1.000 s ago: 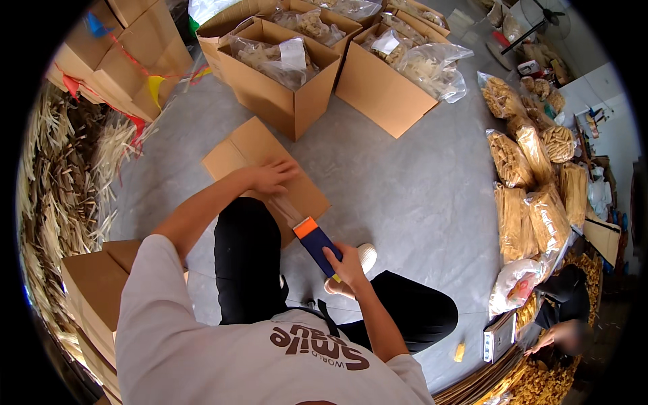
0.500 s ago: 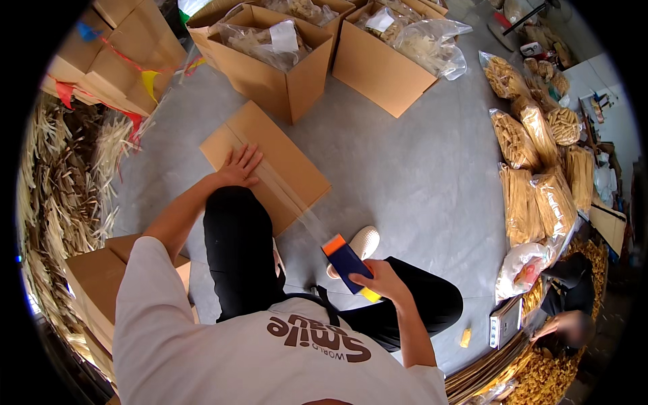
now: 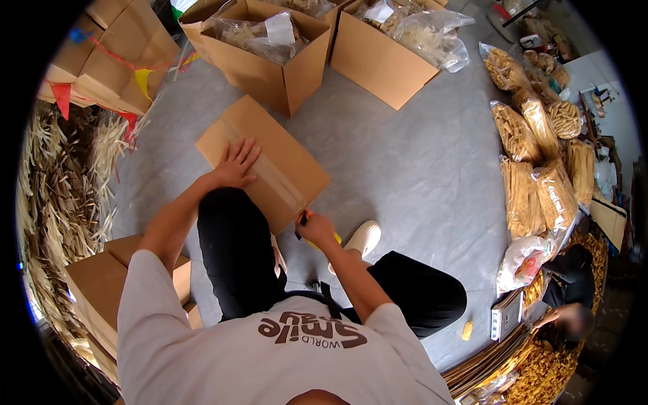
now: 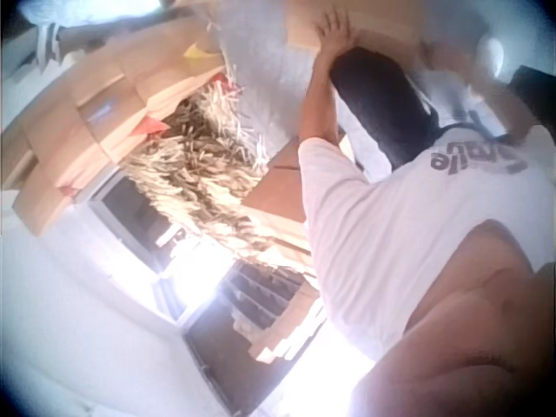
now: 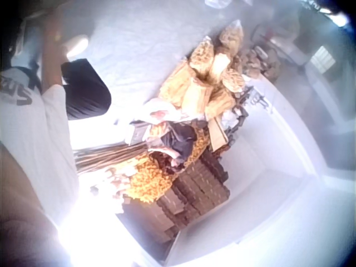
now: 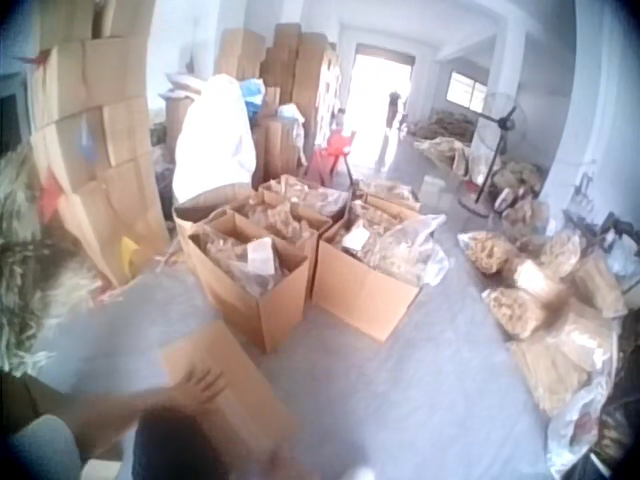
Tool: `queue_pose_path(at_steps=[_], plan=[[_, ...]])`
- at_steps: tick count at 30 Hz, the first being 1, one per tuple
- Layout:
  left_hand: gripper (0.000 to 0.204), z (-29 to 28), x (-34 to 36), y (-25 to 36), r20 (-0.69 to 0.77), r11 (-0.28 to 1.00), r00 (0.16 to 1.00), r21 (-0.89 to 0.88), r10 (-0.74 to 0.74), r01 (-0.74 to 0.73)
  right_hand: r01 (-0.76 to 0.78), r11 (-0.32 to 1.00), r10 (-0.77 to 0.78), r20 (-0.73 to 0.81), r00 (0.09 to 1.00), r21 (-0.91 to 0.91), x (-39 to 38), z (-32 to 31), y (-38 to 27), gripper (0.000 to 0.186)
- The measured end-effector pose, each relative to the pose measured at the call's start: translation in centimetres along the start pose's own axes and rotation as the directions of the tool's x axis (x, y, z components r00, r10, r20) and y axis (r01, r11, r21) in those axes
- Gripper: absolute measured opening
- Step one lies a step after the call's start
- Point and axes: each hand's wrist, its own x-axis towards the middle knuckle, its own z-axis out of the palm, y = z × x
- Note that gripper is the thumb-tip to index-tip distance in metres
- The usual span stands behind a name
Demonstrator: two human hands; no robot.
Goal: The person packs clear bags containing dried products into cardboard boxes and seals the boxes with packing tape using a tape dispenser by hand.
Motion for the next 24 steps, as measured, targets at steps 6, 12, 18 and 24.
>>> queue_pose_path(at_steps=[6, 12, 18, 24], plan=[[0.083, 1.8, 0.4, -8.7, -0.211, 0.764, 0.754, -0.373, -0.622, 0.526, -0.310, 0.783, 0.279, 0.140, 0.950, 0.539, -8.0, -3.0, 6.3, 0.050], [0.066, -3.0, 3.1, -5.8, 0.215, 0.762, 0.858, -0.394, -0.467, 0.514, 0.036, 0.523, 0.381, -0.271, 0.884, 0.852, -9.7, -11.4, 1.4, 0.035], [0.058, 1.3, 3.0, 2.0, 0.386, 0.585, 0.881, -0.660, -0.274, 0.471, 0.039, 0.795, 0.381, -0.549, 0.744, 0.606, -6.0, -14.6, 7.5, 0.036], [0.072, 5.4, -4.6, 11.5, 0.125, 0.642, 0.884, -0.642, -0.450, 0.418, 0.284, 0.563, 0.300, -0.512, 0.805, 0.776, -14.2, -18.1, 3.2, 0.034]])
